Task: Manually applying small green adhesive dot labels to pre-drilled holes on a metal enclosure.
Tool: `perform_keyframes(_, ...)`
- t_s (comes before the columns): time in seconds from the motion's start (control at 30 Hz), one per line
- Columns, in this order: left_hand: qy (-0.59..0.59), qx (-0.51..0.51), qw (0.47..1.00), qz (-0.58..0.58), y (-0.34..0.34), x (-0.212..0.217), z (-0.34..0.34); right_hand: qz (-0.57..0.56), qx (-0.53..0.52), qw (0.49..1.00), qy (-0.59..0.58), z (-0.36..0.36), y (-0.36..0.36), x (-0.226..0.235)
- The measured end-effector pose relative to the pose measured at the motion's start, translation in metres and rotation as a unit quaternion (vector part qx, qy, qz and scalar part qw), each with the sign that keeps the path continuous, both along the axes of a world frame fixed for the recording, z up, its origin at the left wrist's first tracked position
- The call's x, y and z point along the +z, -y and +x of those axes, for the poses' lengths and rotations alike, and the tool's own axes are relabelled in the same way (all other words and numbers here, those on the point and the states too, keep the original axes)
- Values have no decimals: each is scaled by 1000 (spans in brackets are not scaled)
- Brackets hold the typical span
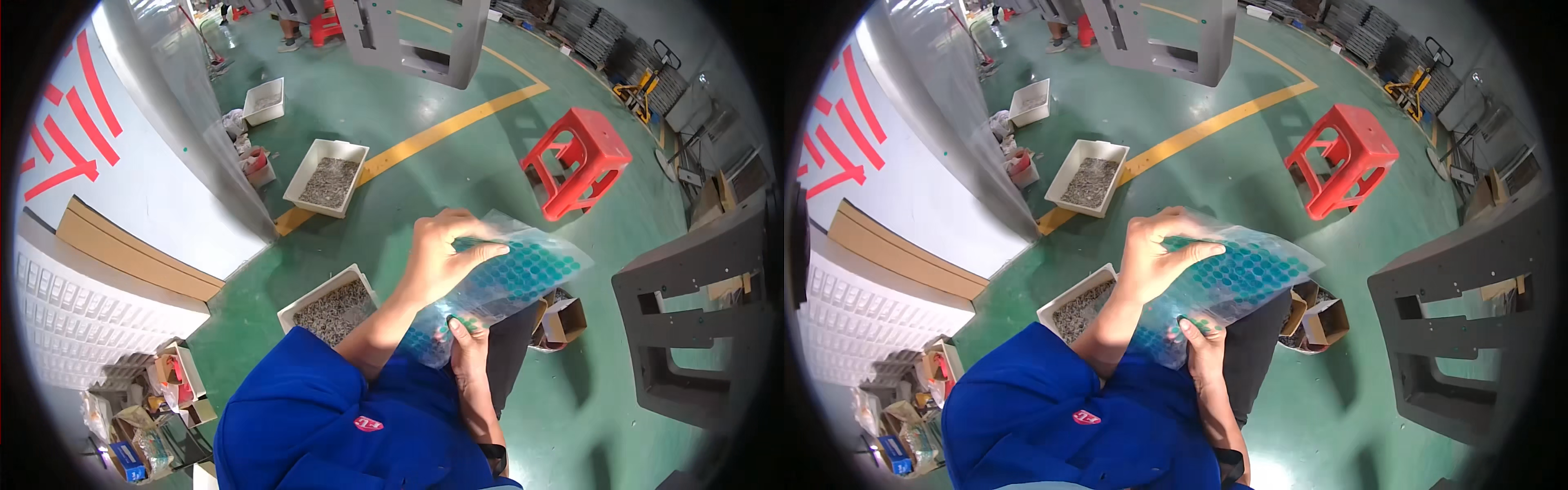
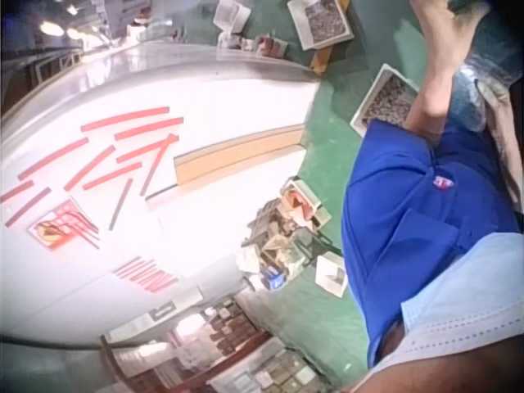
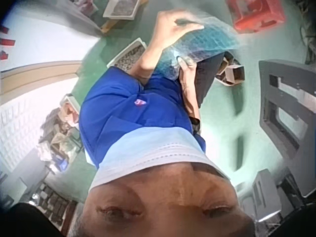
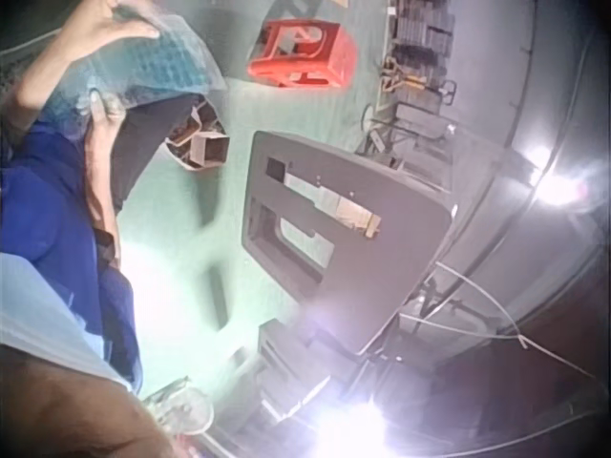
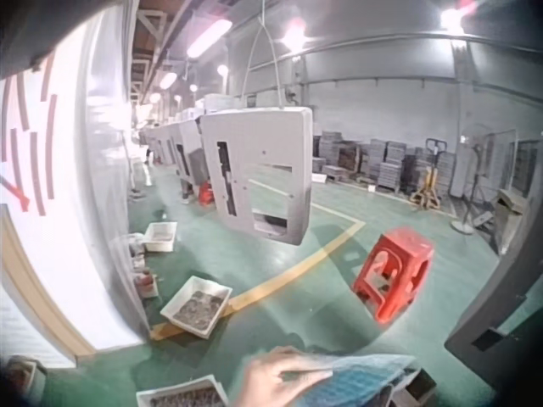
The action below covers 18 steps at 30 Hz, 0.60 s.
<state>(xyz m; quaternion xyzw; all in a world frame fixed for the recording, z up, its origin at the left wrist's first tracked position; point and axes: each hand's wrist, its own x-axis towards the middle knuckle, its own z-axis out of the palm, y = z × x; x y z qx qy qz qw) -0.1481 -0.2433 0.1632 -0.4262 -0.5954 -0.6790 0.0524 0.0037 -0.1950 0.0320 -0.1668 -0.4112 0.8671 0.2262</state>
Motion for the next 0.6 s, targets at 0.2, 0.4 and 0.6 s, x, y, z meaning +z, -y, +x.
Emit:
perform_keyframes(0.2,8,-49,994,-101,2,5,3,106,-80,987,93,11,-10,25)
perform_keyframes(0.4,60,-76,991,-97,-3,13,12,149,-43,987,47,28,-36,35)
perform_keyframes(0.6,95,1,991,-90,3,8,14,181,31,982,-36,29,-41,79)
